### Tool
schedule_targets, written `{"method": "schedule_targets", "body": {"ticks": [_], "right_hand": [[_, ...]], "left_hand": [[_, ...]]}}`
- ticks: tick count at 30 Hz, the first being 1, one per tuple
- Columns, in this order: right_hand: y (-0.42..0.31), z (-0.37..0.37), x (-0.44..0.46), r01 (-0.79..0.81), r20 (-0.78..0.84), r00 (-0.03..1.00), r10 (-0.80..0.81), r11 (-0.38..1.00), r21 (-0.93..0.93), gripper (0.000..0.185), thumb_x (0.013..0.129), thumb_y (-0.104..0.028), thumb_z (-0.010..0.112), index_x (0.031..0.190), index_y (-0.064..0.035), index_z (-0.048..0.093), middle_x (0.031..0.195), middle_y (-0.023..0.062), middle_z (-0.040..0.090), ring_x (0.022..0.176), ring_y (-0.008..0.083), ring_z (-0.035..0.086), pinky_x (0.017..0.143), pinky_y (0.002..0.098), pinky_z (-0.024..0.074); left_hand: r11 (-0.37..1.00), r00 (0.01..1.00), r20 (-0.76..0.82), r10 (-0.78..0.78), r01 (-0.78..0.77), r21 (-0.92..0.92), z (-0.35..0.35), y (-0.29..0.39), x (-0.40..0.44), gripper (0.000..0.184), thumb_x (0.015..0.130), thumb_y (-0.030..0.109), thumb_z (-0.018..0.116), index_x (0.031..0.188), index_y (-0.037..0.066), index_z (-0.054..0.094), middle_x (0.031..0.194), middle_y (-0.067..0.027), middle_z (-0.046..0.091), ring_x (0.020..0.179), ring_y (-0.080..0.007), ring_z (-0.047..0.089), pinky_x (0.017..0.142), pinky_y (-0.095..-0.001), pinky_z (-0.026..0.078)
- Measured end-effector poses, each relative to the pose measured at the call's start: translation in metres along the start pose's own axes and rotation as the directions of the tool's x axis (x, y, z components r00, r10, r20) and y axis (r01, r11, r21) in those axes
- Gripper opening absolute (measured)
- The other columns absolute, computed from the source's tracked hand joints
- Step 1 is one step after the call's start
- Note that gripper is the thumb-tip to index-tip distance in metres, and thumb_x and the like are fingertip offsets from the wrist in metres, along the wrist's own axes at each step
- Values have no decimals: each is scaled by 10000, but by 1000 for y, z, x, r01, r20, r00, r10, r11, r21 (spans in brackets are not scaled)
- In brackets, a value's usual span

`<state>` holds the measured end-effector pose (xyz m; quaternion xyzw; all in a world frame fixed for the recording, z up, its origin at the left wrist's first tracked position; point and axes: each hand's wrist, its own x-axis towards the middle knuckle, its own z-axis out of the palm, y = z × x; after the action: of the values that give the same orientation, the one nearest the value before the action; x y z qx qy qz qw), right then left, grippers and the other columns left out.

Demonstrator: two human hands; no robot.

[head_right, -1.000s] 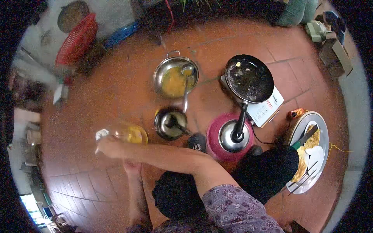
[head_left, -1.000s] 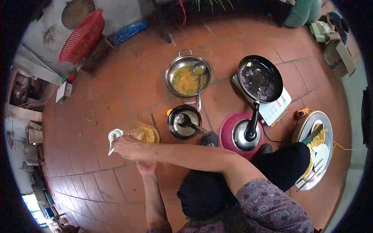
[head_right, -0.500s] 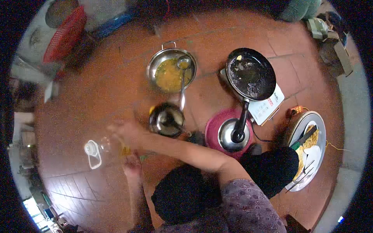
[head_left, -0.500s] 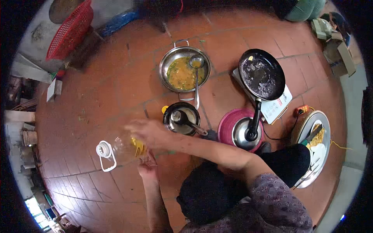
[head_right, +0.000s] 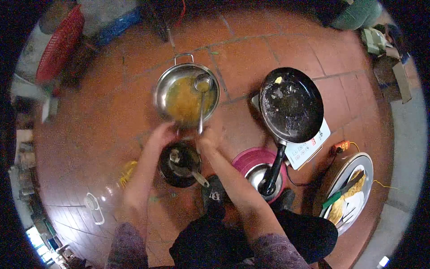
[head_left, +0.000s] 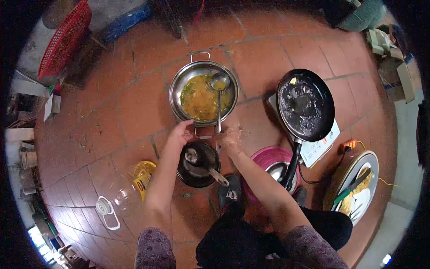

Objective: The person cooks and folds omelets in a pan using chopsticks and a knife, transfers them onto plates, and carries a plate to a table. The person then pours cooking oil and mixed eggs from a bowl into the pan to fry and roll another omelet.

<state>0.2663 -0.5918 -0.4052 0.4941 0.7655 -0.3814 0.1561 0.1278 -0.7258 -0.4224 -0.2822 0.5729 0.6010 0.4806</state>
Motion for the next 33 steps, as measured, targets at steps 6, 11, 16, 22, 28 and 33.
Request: {"method": "schedule_targets", "body": {"ticks": [6,11,16,22,28,33], "right_hand": [[-7,-110,-27,455,-252,882,-399,861,227,207,780,-80,550,914,63,615,809,143,660,679,196,635,588,331,483],[-17,-169,-8,492,-220,867,-447,838,236,227,780,-74,562,950,70,603,794,145,659,649,203,625,613,327,485],[-36,-223,-27,661,-261,721,-642,750,-21,220,783,-95,589,931,66,610,796,123,654,666,163,602,603,292,477],[-33,-293,-68,635,-187,773,-607,742,214,227,788,-152,617,915,36,613,789,77,646,718,125,586,607,261,471],[13,-345,-109,591,-324,806,-495,656,470,248,827,-204,594,965,1,613,737,35,606,682,89,561,637,239,462],[69,-381,-152,573,-321,818,-477,628,528,256,866,-187,542,1005,22,596,794,59,615,724,106,572,682,250,470]], "left_hand": [[974,970,114,-213,220,-50,36,7,-16,251,759,128,638,983,62,544,709,2,499,494,-135,402,505,-264,430],[985,985,89,-148,154,-72,38,-10,12,135,760,71,599,876,84,532,678,4,482,439,-69,326,358,-182,262],[994,997,42,-71,74,-77,57,-2,-10,109,753,34,581,818,85,510,638,15,453,425,-48,298,333,-164,196],[999,998,52,35,-34,-20,89,14,-91,125,741,3,576,781,82,488,613,24,428,414,-42,279,320,-163,170],[993,987,128,100,-106,44,133,9,-181,165,729,-47,581,784,67,476,643,12,439,407,-37,274,307,-169,171],[983,985,166,47,-75,168,170,3,-215,179,730,-67,574,794,63,469,640,16,432,402,-34,271,305,-169,175]]}}
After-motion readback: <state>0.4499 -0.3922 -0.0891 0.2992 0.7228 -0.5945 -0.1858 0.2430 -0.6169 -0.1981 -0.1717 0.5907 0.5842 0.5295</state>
